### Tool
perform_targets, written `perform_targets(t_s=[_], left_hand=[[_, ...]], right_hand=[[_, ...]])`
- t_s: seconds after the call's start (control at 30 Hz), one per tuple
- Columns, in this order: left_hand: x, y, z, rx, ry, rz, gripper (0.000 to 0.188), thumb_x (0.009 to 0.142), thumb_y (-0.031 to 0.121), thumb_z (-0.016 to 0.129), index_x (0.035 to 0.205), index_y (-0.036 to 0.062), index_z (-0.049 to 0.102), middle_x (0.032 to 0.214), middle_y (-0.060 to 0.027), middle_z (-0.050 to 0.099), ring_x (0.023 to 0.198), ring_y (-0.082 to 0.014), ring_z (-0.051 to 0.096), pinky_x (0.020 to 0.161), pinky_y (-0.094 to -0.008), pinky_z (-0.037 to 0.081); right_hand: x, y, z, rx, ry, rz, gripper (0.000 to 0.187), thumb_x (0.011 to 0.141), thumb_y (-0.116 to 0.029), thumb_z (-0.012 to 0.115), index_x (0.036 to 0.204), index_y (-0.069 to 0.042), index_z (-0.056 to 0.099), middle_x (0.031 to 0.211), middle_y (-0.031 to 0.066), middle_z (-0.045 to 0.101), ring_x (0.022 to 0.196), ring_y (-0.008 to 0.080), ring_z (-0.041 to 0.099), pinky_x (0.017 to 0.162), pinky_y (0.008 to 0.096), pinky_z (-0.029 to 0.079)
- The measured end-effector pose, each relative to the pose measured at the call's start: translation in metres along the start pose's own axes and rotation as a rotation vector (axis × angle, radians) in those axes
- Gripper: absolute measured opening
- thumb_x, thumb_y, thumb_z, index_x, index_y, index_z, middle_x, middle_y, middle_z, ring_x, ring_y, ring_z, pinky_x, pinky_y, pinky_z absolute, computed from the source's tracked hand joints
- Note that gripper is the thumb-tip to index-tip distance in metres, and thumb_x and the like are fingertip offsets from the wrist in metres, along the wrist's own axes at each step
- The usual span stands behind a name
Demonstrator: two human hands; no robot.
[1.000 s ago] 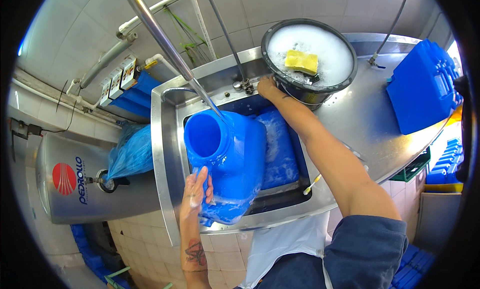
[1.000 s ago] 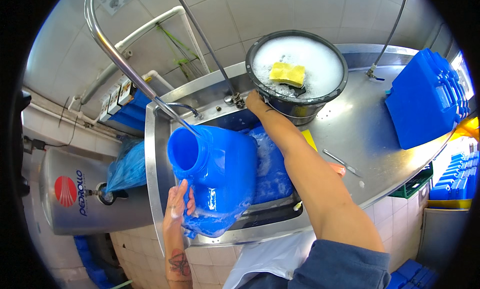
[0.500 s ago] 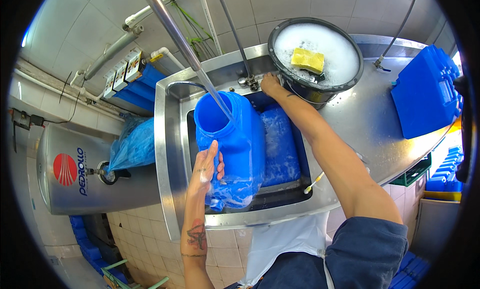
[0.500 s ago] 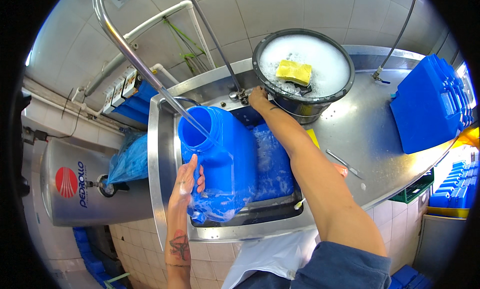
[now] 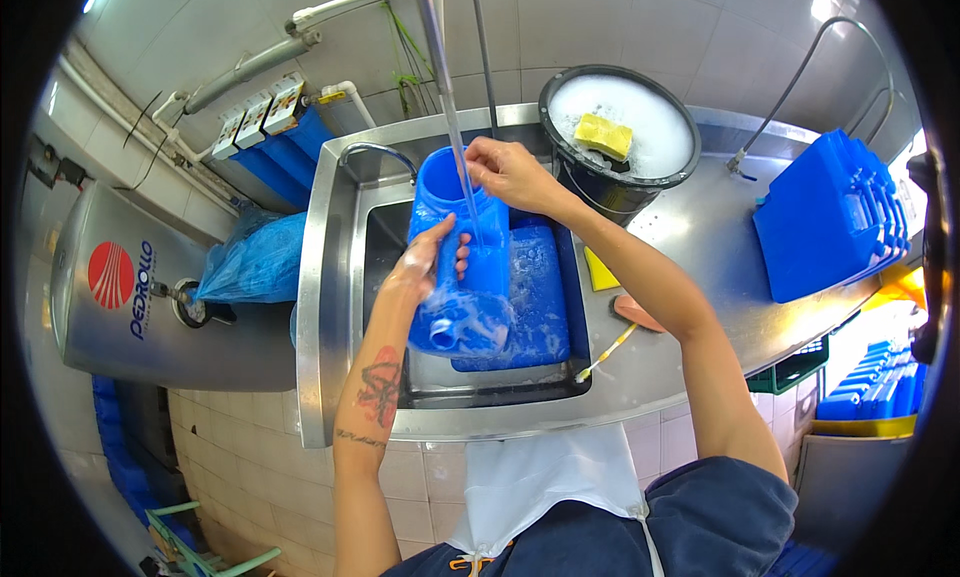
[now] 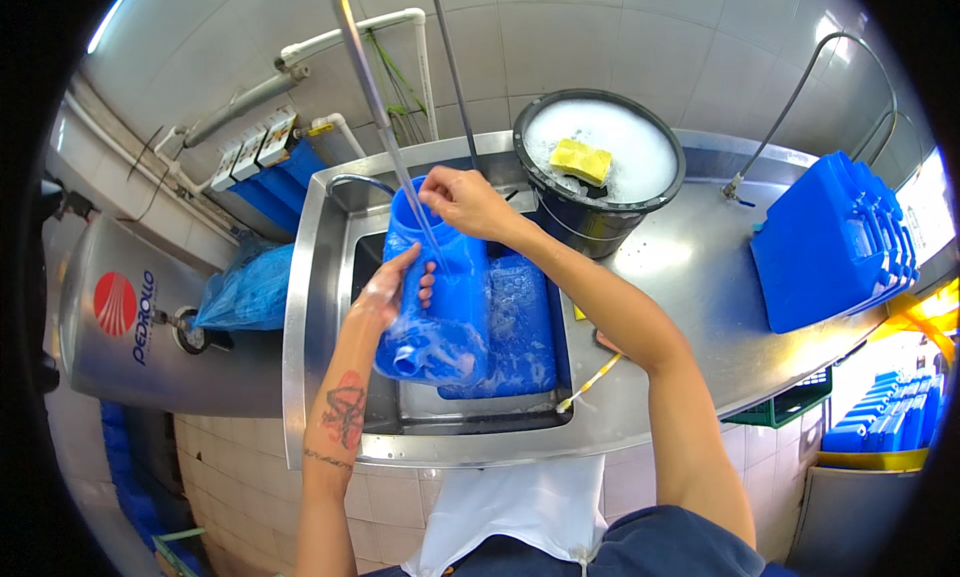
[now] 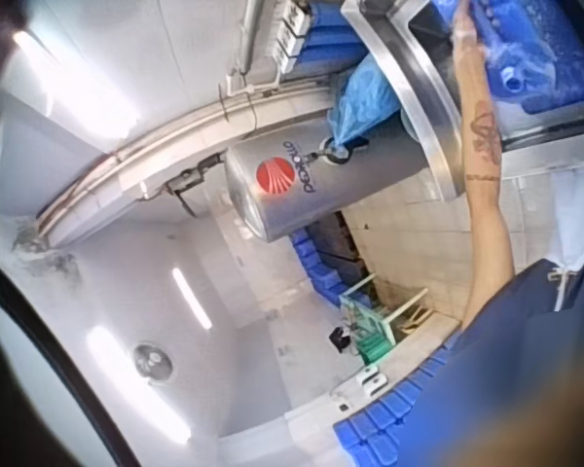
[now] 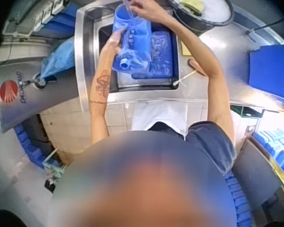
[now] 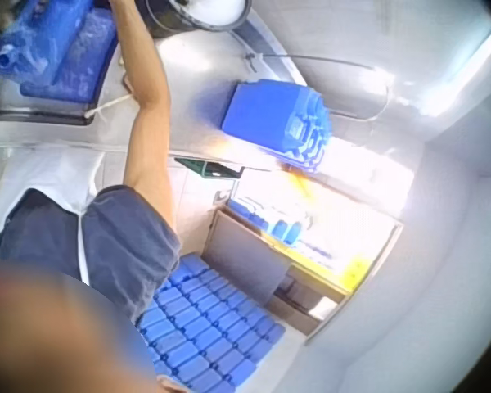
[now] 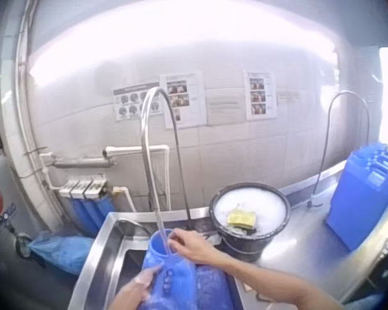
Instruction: The person repeatedly washes large blue plastic containers in a stainless steel sink. They scrub the containers with a sponge, rinse them under running water, and place them on a nearby counter. The person handles multiple containers one at a time, moving them between the sink and the counter.
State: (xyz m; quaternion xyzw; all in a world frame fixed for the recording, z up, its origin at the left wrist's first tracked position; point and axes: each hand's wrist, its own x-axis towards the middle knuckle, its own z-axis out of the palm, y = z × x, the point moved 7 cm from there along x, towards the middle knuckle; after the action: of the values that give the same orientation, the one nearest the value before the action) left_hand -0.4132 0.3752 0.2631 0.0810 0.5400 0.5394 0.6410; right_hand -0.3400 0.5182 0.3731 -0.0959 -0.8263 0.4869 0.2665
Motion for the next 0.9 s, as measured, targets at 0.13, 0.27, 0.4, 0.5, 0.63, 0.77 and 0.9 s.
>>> perform_targets(t_s=[0.13,0.27,0.4,0.5,0.63,0.77,0.9], left_hand=[[0.017,0.004,0.027,0.160,-0.143,0.231,0.047,0.092,0.050,0.058,0.093,0.0034,0.062,0.072,-0.0074,0.061,0.060,-0.0194,0.059,0.058,-0.0359,0.052],[0.030,0.001,0.043,0.123,-0.502,0.140,0.058,0.094,0.051,0.053,0.121,0.0005,0.056,0.095,-0.0114,0.065,0.086,-0.0252,0.066,0.073,-0.0403,0.057],[0.037,0.019,0.040,0.223,-0.247,0.413,0.047,0.091,0.038,0.064,0.119,0.0013,0.055,0.096,-0.0122,0.066,0.088,-0.0251,0.066,0.073,-0.0376,0.057],[0.050,0.025,0.026,0.144,-0.180,0.308,0.045,0.091,0.035,0.066,0.120,0.0031,0.053,0.100,-0.0117,0.063,0.085,-0.0211,0.066,0.069,-0.0356,0.057],[0.059,0.030,0.001,-0.011,-0.144,0.394,0.045,0.094,0.029,0.061,0.124,-0.0020,0.048,0.102,-0.0116,0.063,0.082,-0.0233,0.065,0.068,-0.0365,0.057],[0.056,0.039,-0.027,-0.176,0.006,0.283,0.033,0.093,0.018,0.058,0.117,-0.0033,0.053,0.106,-0.0156,0.062,0.091,-0.0241,0.063,0.079,-0.0363,0.056],[0.046,0.050,-0.034,-0.282,0.078,0.305,0.025,0.093,0.015,0.058,0.112,-0.0008,0.054,0.106,-0.0148,0.061,0.095,-0.0242,0.062,0.085,-0.0347,0.054]], right_hand=[[-0.015,-0.034,0.046,0.299,-0.563,0.194,0.022,0.094,-0.021,0.062,0.097,0.000,0.066,0.074,0.0034,0.065,0.064,0.0092,0.062,0.058,0.0253,0.051],[-0.006,-0.025,0.058,0.215,-0.575,0.282,0.022,0.094,-0.020,0.061,0.098,0.000,0.068,0.079,0.0060,0.068,0.065,0.0106,0.066,0.060,0.0247,0.054],[0.009,-0.024,0.038,0.000,-0.453,0.210,0.024,0.088,-0.021,0.067,0.096,0.001,0.071,0.085,0.0095,0.072,0.069,0.0142,0.068,0.066,0.0262,0.056],[0.015,-0.025,0.029,-0.162,-0.518,0.127,0.024,0.087,-0.022,0.069,0.099,-0.001,0.073,0.088,0.0091,0.072,0.079,0.0133,0.068,0.074,0.0278,0.056],[0.012,-0.036,0.032,-0.101,-0.580,0.210,0.020,0.086,-0.015,0.069,0.100,-0.002,0.074,0.090,0.0076,0.072,0.084,0.0132,0.068,0.078,0.0282,0.055],[0.009,-0.039,0.027,-0.036,-0.553,0.207,0.018,0.086,-0.010,0.068,0.101,-0.001,0.073,0.091,0.0079,0.072,0.083,0.0145,0.069,0.079,0.0278,0.057],[0.012,-0.043,0.033,-0.008,-0.520,0.139,0.020,0.087,-0.012,0.068,0.102,0.001,0.071,0.091,0.0090,0.073,0.079,0.0159,0.070,0.076,0.0281,0.058]])
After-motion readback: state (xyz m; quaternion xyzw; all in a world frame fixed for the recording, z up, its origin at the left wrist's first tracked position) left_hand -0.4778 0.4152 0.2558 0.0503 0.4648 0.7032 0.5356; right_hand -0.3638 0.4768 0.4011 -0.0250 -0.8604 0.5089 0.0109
